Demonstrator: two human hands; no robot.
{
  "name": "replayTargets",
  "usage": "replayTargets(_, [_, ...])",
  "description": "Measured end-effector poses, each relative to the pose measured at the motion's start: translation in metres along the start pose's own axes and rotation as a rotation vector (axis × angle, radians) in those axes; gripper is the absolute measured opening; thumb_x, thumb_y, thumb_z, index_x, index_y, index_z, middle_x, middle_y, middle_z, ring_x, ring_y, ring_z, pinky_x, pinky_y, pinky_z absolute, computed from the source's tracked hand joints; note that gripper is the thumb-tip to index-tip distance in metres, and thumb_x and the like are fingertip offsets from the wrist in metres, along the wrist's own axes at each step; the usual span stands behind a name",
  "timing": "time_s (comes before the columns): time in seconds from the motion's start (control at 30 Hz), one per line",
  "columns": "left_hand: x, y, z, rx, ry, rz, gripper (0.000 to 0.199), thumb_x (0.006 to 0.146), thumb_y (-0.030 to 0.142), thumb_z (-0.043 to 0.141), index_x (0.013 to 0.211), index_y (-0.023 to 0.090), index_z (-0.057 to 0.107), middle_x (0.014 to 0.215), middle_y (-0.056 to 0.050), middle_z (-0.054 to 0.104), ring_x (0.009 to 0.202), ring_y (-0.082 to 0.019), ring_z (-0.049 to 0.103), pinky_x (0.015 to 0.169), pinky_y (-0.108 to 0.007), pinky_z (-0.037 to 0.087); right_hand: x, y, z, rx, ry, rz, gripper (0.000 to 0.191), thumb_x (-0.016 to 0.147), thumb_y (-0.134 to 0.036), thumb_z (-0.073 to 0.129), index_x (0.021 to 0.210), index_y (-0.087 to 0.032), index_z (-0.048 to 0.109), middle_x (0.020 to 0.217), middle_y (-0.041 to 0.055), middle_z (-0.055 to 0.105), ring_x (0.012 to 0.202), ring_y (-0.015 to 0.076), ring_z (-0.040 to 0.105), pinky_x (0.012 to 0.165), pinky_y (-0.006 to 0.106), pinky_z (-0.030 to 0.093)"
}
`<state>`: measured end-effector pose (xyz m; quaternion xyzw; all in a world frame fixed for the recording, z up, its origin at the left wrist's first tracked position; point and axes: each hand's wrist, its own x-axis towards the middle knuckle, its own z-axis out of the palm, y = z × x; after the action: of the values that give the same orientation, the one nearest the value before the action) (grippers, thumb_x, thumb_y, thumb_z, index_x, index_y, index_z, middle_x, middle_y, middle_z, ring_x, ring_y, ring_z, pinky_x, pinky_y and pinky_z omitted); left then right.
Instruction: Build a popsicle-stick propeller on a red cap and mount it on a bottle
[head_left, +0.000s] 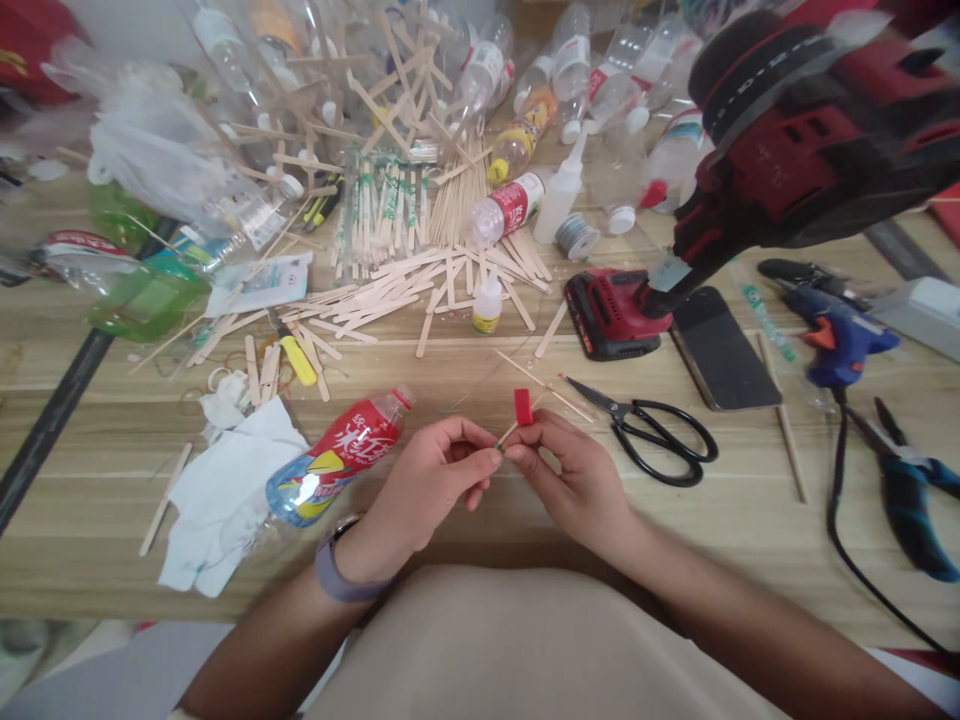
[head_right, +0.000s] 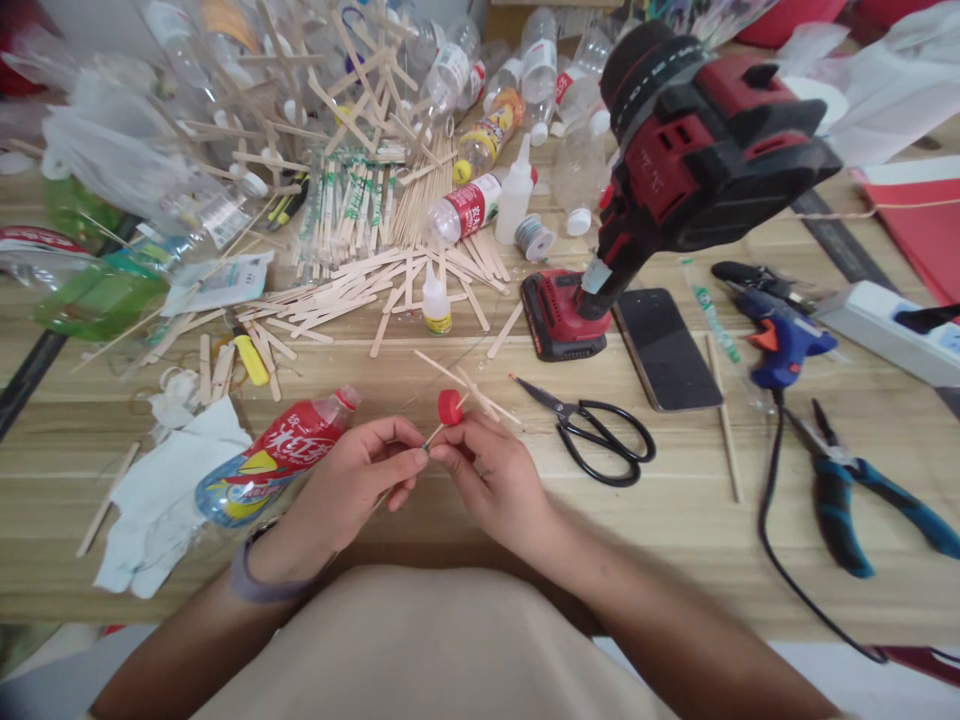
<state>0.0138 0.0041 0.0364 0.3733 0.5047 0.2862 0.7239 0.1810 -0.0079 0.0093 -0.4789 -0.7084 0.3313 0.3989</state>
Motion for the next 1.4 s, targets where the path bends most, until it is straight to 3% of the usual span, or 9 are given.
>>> replayTargets(0.4, [-0.003, 0.002, -0.002, 0.099, 0.054, 0.061, 0.013, 0.075, 0.024, 0.066, 0.078, 0.015, 0.057, 0.058, 0.007, 0.057, 0.046, -0.007, 0.053, 0.048, -0.021, 0.042, 0.001, -0.002, 0.0, 0.095, -0.027, 0.055, 0.02, 0.093, -0.029, 0.057, 0.077, -0.02, 0.066, 0.073, 0.0019, 0.066, 0.066, 0.0146, 0.061, 0.059, 0.025, 0.047])
replayTargets(0.57, [0.0, 0.002, -0.006, -0.087, -0.022, -0.006, 0.013, 0.074, 0.025, 0.07, 0.077, 0.015, 0.062, 0.058, 0.005, 0.058, 0.047, -0.007, 0.052, 0.047, -0.019, 0.041, -0.001, 0.0, 0.003, 0.211, -0.055, 0.166, 0.021, 0.093, -0.033, 0.056, 0.081, -0.02, 0.067, 0.072, 0.0024, 0.066, 0.065, 0.0149, 0.058, 0.061, 0.027, 0.046])
replayTargets(0.8, [0.005, 0.009, -0.011, -0.393, -0.073, -0.134, 0.018, 0.062, 0.019, 0.079, 0.076, 0.012, 0.069, 0.057, 0.002, 0.056, 0.05, -0.005, 0.048, 0.041, -0.013, 0.036, -0.001, 0.003, 0.008, 0.413, -0.108, 0.299, 0.017, 0.089, -0.034, 0.06, 0.097, -0.021, 0.068, 0.076, 0.0007, 0.062, 0.062, 0.0126, 0.051, 0.059, 0.025, 0.043])
replayTargets(0.97, [0.005, 0.009, -0.014, -0.544, -0.091, -0.223, 0.019, 0.063, 0.012, 0.077, 0.08, 0.011, 0.069, 0.066, 0.001, 0.059, 0.056, -0.005, 0.054, 0.039, -0.01, 0.037, 0.004, -0.001, 0.011, 0.638, -0.191, 0.339, 0.019, 0.088, -0.039, 0.062, 0.091, -0.022, 0.068, 0.078, 0.0004, 0.067, 0.074, 0.0146, 0.061, 0.071, 0.027, 0.047])
replayTargets(1.13, [0.005, 0.006, -0.018, -0.603, -0.125, -0.265, 0.011, 0.072, 0.007, 0.069, 0.082, 0.012, 0.066, 0.069, 0.001, 0.057, 0.057, -0.004, 0.055, 0.037, -0.007, 0.036, 0.006, -0.002, 0.014, 0.775, -0.235, 0.347, 0.02, 0.087, -0.041, 0.065, 0.089, -0.022, 0.07, 0.083, 0.0004, 0.07, 0.083, 0.0143, 0.064, 0.081, 0.028, 0.049])
replayTargets(1.3, [0.007, 0.004, -0.014, -0.555, -0.121, -0.26, 0.012, 0.071, 0.011, 0.072, 0.081, 0.013, 0.066, 0.069, 0.002, 0.056, 0.055, -0.004, 0.052, 0.035, -0.009, 0.032, 0.005, -0.002, 0.017, 0.863, -0.24, 0.431, 0.025, 0.081, -0.045, 0.071, 0.081, -0.02, 0.068, 0.078, -0.0004, 0.069, 0.075, 0.0129, 0.064, 0.078, 0.028, 0.051])
replayTargets(1.4, [0.007, 0.004, -0.012, -0.506, -0.119, -0.227, 0.014, 0.068, 0.018, 0.076, 0.078, 0.015, 0.067, 0.069, 0.002, 0.058, 0.058, -0.006, 0.054, 0.04, -0.013, 0.037, 0.005, -0.004, 0.017, 0.883, -0.223, 0.445, 0.026, 0.08, -0.045, 0.072, 0.077, -0.02, 0.065, 0.076, -0.0015, 0.068, 0.072, 0.0125, 0.064, 0.076, 0.028, 0.052])
